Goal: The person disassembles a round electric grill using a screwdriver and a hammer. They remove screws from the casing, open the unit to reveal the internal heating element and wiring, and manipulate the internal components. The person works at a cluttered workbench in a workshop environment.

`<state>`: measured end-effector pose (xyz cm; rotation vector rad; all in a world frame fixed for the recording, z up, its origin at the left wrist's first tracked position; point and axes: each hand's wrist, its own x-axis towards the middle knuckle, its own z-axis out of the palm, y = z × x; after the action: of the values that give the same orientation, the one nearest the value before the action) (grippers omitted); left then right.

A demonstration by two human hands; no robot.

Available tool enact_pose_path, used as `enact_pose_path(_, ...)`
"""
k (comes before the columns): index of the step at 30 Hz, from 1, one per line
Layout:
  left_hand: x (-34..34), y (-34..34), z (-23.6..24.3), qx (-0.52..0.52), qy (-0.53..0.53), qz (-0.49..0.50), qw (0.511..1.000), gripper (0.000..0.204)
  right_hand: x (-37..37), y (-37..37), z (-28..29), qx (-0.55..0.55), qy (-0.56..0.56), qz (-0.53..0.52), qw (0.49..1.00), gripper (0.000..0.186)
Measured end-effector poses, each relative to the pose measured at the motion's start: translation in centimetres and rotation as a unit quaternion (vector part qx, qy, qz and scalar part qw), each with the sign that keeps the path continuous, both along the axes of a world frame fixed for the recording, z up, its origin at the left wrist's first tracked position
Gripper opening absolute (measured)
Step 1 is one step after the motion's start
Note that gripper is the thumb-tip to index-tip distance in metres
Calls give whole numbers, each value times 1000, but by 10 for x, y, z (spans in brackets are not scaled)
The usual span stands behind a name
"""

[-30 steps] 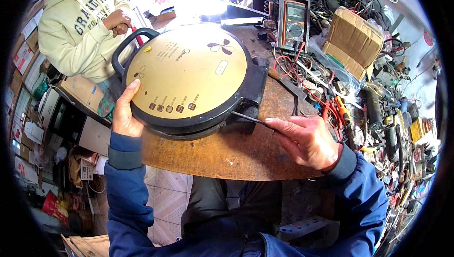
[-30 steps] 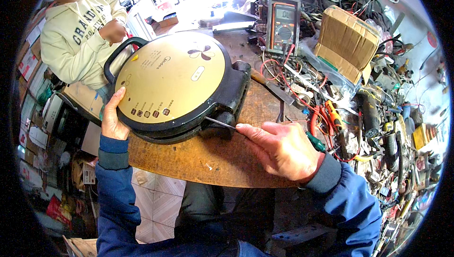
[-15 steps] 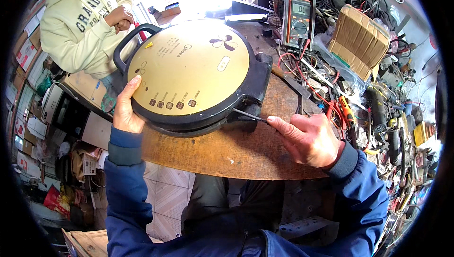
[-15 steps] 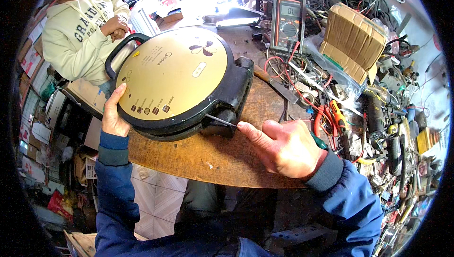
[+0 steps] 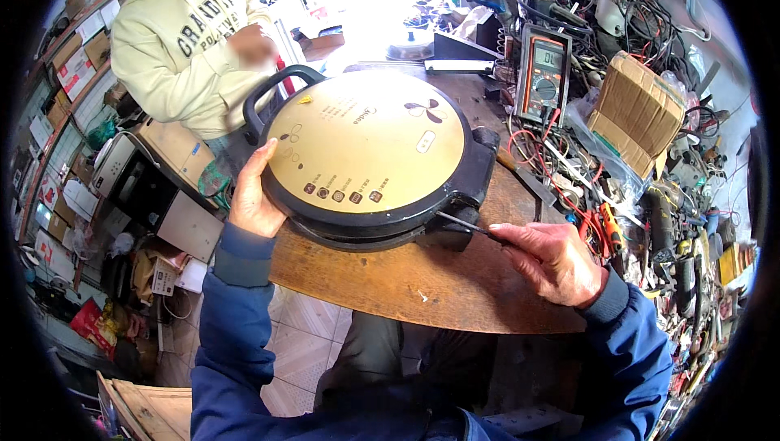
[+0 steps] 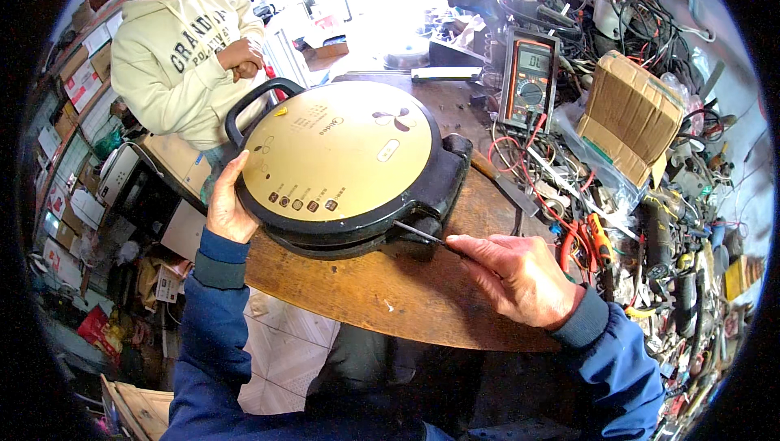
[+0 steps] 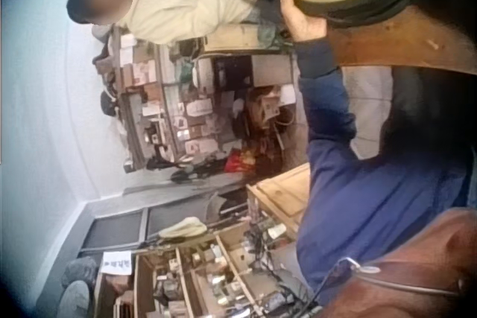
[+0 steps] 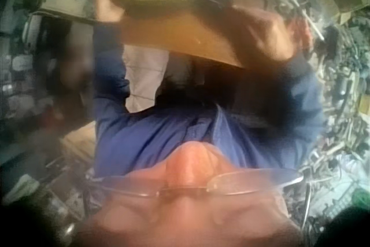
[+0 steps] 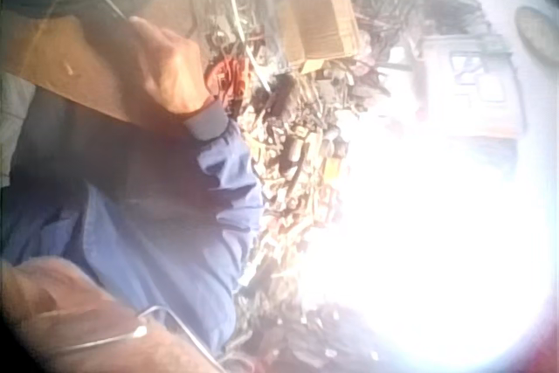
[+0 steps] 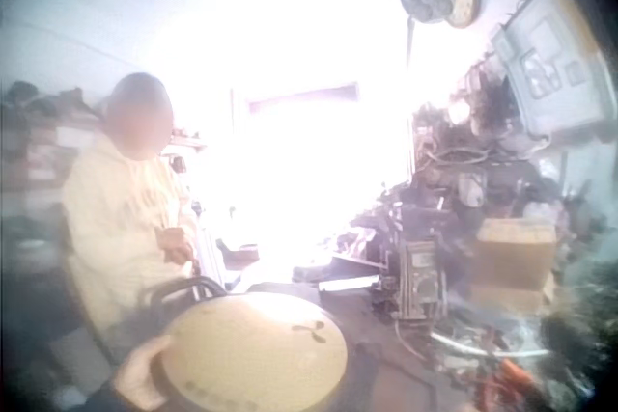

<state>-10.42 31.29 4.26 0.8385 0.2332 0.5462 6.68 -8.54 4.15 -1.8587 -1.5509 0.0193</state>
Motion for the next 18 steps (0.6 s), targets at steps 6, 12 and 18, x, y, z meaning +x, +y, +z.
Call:
enact_pose_path(6, 0, 27, 6, -4, 38, -20, 999, 48, -2, -1, 0, -9, 6, 0, 1000, 36)
enact_pose_path(12, 21, 77, 14, 143, 132, 10, 981, 42, -3, 0, 5, -6, 14, 8, 1000, 38)
enact_pose_path(18, 39, 101, 16, 128, 176, -36, 975, 37, -4, -3, 12, -56, 30, -7, 998, 44)
